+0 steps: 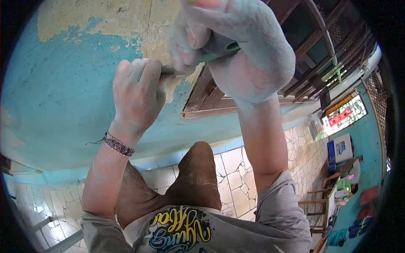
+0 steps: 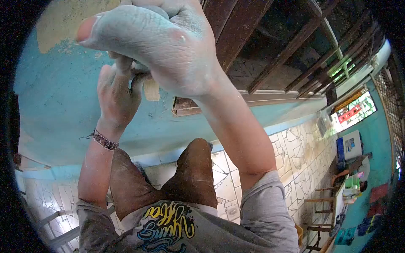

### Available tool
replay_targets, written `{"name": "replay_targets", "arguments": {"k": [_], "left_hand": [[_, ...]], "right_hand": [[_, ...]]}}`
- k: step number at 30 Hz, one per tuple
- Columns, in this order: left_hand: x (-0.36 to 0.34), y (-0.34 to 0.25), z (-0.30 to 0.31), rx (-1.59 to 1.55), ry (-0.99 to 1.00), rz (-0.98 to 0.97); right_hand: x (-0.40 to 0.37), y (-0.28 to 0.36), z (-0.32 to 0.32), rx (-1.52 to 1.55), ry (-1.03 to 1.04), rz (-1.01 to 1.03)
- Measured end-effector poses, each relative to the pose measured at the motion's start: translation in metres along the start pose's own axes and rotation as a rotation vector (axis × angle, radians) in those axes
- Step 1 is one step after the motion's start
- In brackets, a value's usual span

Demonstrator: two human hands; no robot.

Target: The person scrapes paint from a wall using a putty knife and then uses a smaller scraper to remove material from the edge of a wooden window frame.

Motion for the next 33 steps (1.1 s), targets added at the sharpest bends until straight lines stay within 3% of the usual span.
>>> {"name": "replay_targets", "arguments": {"k": [2,6,10,13,14,17,21,24,28,31,33], "left_hand": [[0.003,0.001,0.003,-0.004,-0.006,0.01],[0.003,0.002,0.0,-0.035,0.011,0.038],[0.002,0.004,0.007,-0.036,-0.024,0.057],[-0.005,0.011,-0.003,-0.032,0.042,0.07],[-0.004,0.01,0.001,-0.036,0.028,0.068],[0.001,0.005,0.006,-0.058,-0.011,0.061],[-0.001,0.004,0.005,-0.05,-0.003,0.06],[0.001,0.003,0.006,-0.051,-0.03,0.054],[-0.011,0.003,-0.003,-0.082,0.018,0.067],[-0.038,-0.007,0.003,-0.16,0.088,0.086],[-0.062,-0.016,0.018,-0.287,0.085,0.129]], "right_hand": [[-0.001,0.003,0.003,-0.101,-0.125,-0.041],[0.02,-0.007,0.023,-0.202,-0.148,0.176],[0.023,-0.01,0.021,-0.131,-0.027,0.289],[0.014,-0.011,0.012,-0.071,-0.068,0.235],[0.015,-0.012,0.014,-0.201,-0.094,0.309],[0.012,-0.004,0.014,-0.134,-0.007,0.36],[0.001,0.001,0.003,-0.276,-0.225,0.311],[0.002,-0.003,0.015,-0.289,-0.172,0.383],[0.0,-0.017,0.021,-0.266,-0.024,0.522],[-0.032,-0.031,0.045,-0.141,-0.06,0.336],[-0.068,-0.041,0.053,0.076,-0.07,0.385]]}}
Point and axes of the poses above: each hand's wrist, its own x-axis towards the middle knuckle, its own z-axis out of the back of the hand, y = z × x, the point moved 7 cm from there along x, towards the middle knuckle, and after that the axes turned 4 degrees about -z, right-handed, at the moved point
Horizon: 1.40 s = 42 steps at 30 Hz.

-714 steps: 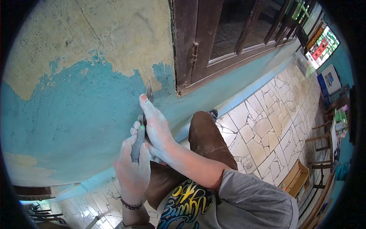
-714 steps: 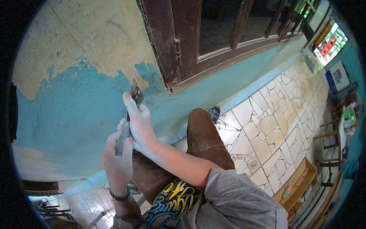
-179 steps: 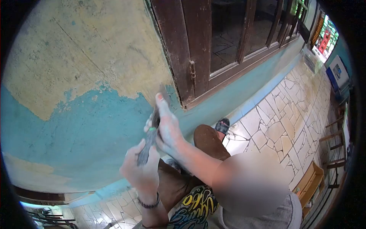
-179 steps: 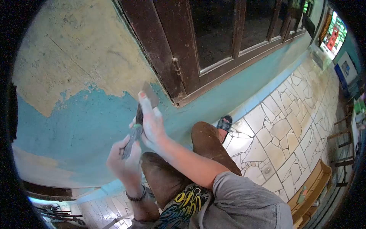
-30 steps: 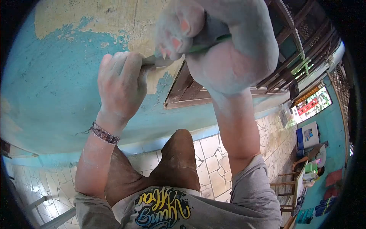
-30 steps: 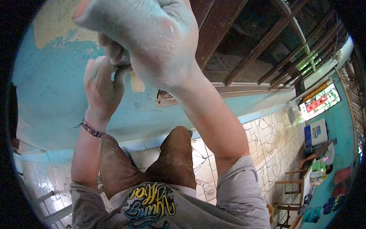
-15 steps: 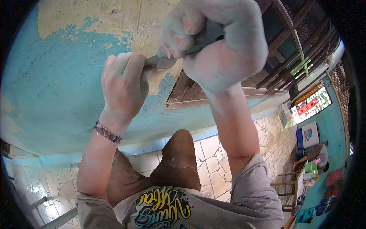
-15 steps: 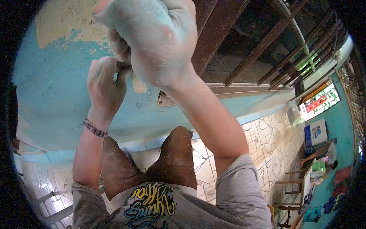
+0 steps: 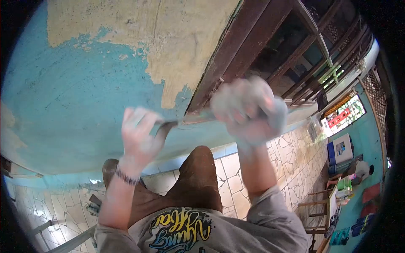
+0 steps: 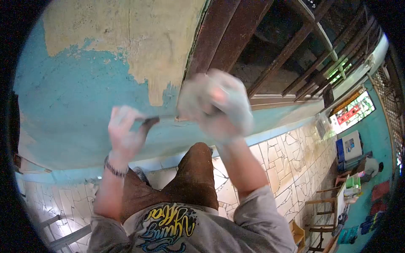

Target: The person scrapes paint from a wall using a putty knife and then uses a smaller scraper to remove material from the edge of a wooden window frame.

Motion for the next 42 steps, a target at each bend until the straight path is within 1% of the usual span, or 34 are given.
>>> {"name": "replay_targets", "arguments": {"k": [2,4,5,7,8,10,11,12,13,14,15,16,17,18,20,21,22,24,25,28,29,30,32,34,35,38,41,42], "left_hand": [[-0.075,0.025,-0.021,-0.378,0.097,0.554],[-0.106,0.004,-0.039,-0.749,0.045,0.855],[-0.116,-0.009,-0.052,-0.936,0.017,1.003],[-0.124,-0.024,-0.065,-1.207,-0.154,1.124],[-0.13,-0.028,-0.07,-1.341,-0.248,1.181],[-0.149,-0.021,-0.067,-1.332,-0.142,1.245],[-0.154,-0.017,-0.063,-1.303,-0.089,1.278],[-0.158,-0.012,-0.058,-1.271,-0.038,1.309],[-0.157,-0.005,-0.051,-1.247,-0.055,1.28],[-0.158,0.001,-0.045,-1.222,-0.021,1.3],[-0.157,0.006,-0.037,-1.197,0.015,1.32],[-0.157,0.011,-0.03,-1.172,0.05,1.341],[-0.154,0.015,-0.025,-1.136,0.112,1.288],[-0.15,0.015,-0.025,-1.122,0.149,1.309],[-0.136,0.012,-0.033,-1.094,0.231,1.352],[-0.129,0.013,-0.038,-1.117,0.152,1.31],[-0.126,0.019,-0.037,-1.094,0.067,1.319],[-0.122,0.029,-0.034,-1.045,-0.1,1.33],[-0.126,0.035,-0.034,-1.103,-0.168,1.321],[-0.12,0.035,-0.04,-1.005,-0.429,1.26],[-0.111,0.03,-0.046,-0.954,-0.357,1.169],[-0.102,0.024,-0.058,-1.036,-0.314,1.192],[-0.08,0.014,-0.076,-1.192,-0.23,1.245],[-0.076,0.022,-0.088,-1.201,-0.142,1.241],[-0.074,0.025,-0.093,-1.207,-0.098,1.235],[-0.084,0.03,-0.093,-1.065,-0.003,1.319],[-0.079,0.032,-0.09,-0.994,-0.06,1.283],[-0.079,0.035,-0.091,-0.982,-0.047,1.279]], "right_hand": [[-0.04,0.005,0.02,0.137,-0.123,0.119],[-0.076,-0.01,0.036,0.303,-0.397,0.182],[-0.09,-0.022,0.041,0.338,-0.436,0.175],[-0.112,-0.043,0.051,0.406,-0.516,0.165],[-0.12,-0.05,0.055,0.391,-0.619,0.119],[-0.136,-0.062,0.061,0.361,-0.817,0.024],[-0.138,-0.065,0.059,0.348,-0.71,-0.053],[-0.148,-0.072,0.063,0.199,-0.681,-0.216],[-0.161,-0.079,0.068,0.048,-0.648,-0.377],[-0.173,-0.081,0.073,-0.105,-0.611,-0.535],[-0.177,-0.081,0.062,-0.051,-0.389,-0.727],[-0.186,-0.087,0.056,-0.132,-0.296,-0.862],[-0.197,-0.094,0.05,-0.212,-0.197,-0.996],[-0.208,-0.101,0.045,-0.293,-0.091,-1.125],[-0.227,-0.124,0.03,-0.237,-0.121,-1.294],[-0.233,-0.138,0.021,-0.081,-0.159,-1.255],[-0.231,-0.147,0.014,0.034,-0.177,-1.146],[-0.22,-0.156,0.013,-0.013,-0.222,-0.955],[-0.214,-0.158,0.012,-0.007,-0.231,-0.924],[-0.188,-0.165,0.014,0.053,-0.256,-0.841],[-0.181,-0.17,0.015,0.1,-0.255,-0.821],[-0.173,-0.176,0.015,0.149,-0.252,-0.802],[-0.157,-0.184,0.016,0.145,-0.343,-0.792],[-0.146,-0.196,0.02,0.187,-0.411,-0.75],[-0.145,-0.202,0.021,0.173,-0.413,-0.756],[-0.141,-0.205,0.022,0.064,-0.38,-0.726],[-0.142,-0.211,0.024,-0.049,-0.391,-0.673],[-0.139,-0.212,0.025,-0.058,-0.399,-0.671]]}}
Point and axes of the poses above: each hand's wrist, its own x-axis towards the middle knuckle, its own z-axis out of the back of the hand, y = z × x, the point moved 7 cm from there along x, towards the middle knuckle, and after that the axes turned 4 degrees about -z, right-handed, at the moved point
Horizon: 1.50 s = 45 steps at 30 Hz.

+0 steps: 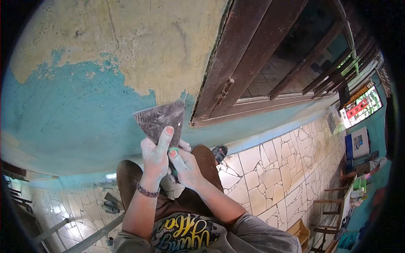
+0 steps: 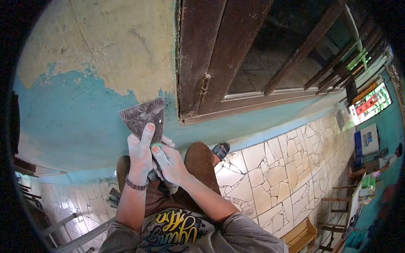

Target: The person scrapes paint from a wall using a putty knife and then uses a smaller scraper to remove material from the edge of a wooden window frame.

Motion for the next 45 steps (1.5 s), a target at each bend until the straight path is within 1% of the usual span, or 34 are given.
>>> {"name": "replay_targets", "arguments": {"k": [2,5,8,11,14,16,20,23,26,27,30,33,36,39,42,45], "left_hand": [[0.008,0.001,0.002,0.028,0.008,0.0],[0.008,-0.001,0.0,-0.002,-0.005,-0.035],[0.006,-0.002,0.0,-0.038,-0.101,-0.096],[0.008,-0.005,0.0,-0.006,-0.028,-0.032],[0.006,0.002,0.009,0.051,-0.068,-0.098],[0.008,-0.002,0.005,0.006,-0.065,-0.09],[0.009,-0.014,0.0,0.023,-0.01,-0.035],[0.005,-0.008,0.003,0.004,-0.02,-0.056],[0.007,-0.006,0.004,-0.071,-0.043,-0.019],[0.007,-0.009,0.004,-0.043,-0.027,-0.021],[0.006,-0.011,0.008,0.024,-0.017,-0.018],[0.01,-0.012,0.009,0.056,-0.008,-0.023],[0.011,-0.015,0.007,0.024,-0.007,-0.054],[0.013,-0.011,0.013,0.09,0.028,-0.031],[0.013,-0.015,0.009,0.021,0.001,-0.074],[0.013,-0.016,0.01,-0.001,-0.061,-0.044]], "right_hand": [[0.006,0.005,0.0,-0.015,-0.022,0.004],[0.007,0.009,0.002,-0.066,0.004,0.078],[0.004,0.008,0.004,-0.124,-0.012,0.08],[0.005,0.016,-0.002,-0.073,-0.082,0.081],[0.004,0.014,-0.001,-0.098,-0.049,0.146],[0.006,0.01,0.0,-0.117,-0.051,0.127],[0.006,0.007,-0.005,-0.038,-0.05,-0.035],[0.004,0.01,-0.005,-0.057,-0.074,0.042],[0.004,0.005,-0.005,-0.082,-0.148,-0.005],[0.005,0.004,-0.007,-0.068,-0.132,-0.056],[0.005,0.006,-0.011,-0.027,-0.101,0.039],[0.009,0.004,-0.012,-0.059,-0.126,0.091],[0.01,0.004,-0.014,-0.12,-0.097,0.124],[0.01,0.006,-0.015,-0.097,-0.058,0.016],[0.012,0.029,-0.016,-0.29,-0.232,0.367],[0.013,0.024,-0.016,-0.247,-0.245,0.251]]}}
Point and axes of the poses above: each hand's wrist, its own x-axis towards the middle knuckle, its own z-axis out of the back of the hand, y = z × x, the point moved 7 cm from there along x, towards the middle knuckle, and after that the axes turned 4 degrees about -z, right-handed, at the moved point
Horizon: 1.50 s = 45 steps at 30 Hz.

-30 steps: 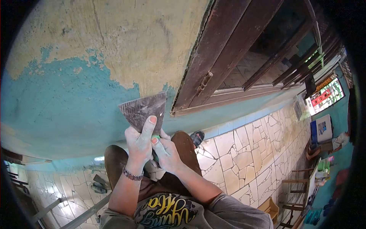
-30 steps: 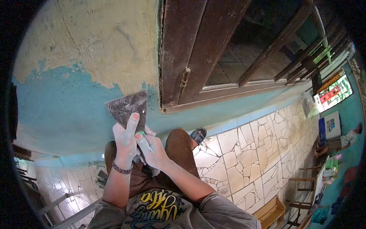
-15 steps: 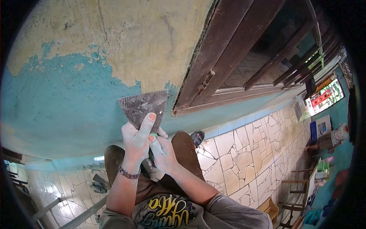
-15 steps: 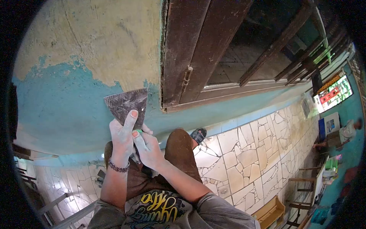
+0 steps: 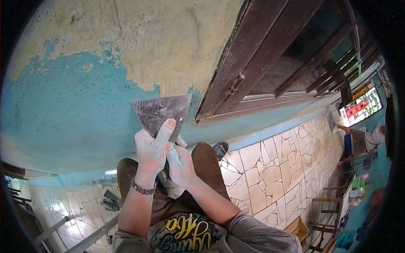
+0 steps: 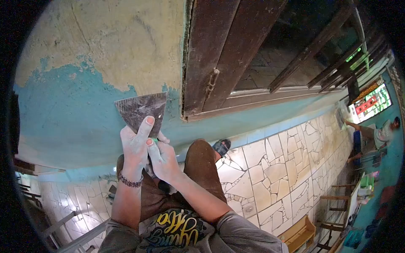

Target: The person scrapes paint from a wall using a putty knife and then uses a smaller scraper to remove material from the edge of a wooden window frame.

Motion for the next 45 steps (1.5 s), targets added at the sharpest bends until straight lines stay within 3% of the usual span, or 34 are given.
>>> {"name": "replay_targets", "arguments": {"k": [3,6,9,12,15,19,20,22,26,29,33,39,43,45], "left_hand": [[0.003,0.006,0.002,0.009,0.052,-0.019],[0.002,0.003,0.001,0.015,0.004,-0.013],[0.006,0.007,0.01,0.146,0.018,-0.06],[0.006,-0.031,-0.02,0.019,-0.003,-0.161],[0.001,-0.027,-0.011,0.091,-0.031,-0.154],[-0.035,0.019,0.013,-0.007,-0.14,-0.04],[-0.044,0.03,0.019,0.024,-0.103,0.047],[-0.062,0.051,0.032,0.085,-0.029,0.231],[-0.08,0.072,0.038,-0.103,-0.015,0.255],[-0.068,0.069,0.048,-0.311,-0.107,0.211],[-0.064,0.06,0.044,-0.397,-0.047,0.213],[-0.071,0.07,0.041,-0.206,0.0,0.232],[-0.087,0.048,0.059,0.157,-0.07,0.007],[-0.108,0.034,0.055,0.248,0.054,0.001]], "right_hand": [[0.002,-0.015,0.004,-0.09,0.131,-0.113],[0.005,-0.018,0.005,-0.107,0.049,-0.028],[0.009,0.003,0.006,-0.198,-0.054,0.258],[0.021,0.022,0.013,-0.108,0.259,-0.104],[0.012,0.046,0.009,-0.105,0.083,0.23],[-0.024,-0.032,0.013,-0.179,0.179,0.026],[-0.033,-0.046,0.011,-0.137,0.228,-0.087],[-0.064,-0.071,0.007,0.149,0.385,-0.55],[-0.089,-0.082,0.018,0.189,0.316,-0.563],[-0.099,-0.076,0.029,0.136,0.357,-0.692],[-0.1,-0.059,0.028,0.16,0.387,-0.61],[-0.102,-0.06,0.013,0.605,0.478,-0.634],[-0.085,-0.028,0.025,0.369,0.139,-0.492],[-0.076,-0.011,0.026,0.228,-0.06,-0.388]]}}
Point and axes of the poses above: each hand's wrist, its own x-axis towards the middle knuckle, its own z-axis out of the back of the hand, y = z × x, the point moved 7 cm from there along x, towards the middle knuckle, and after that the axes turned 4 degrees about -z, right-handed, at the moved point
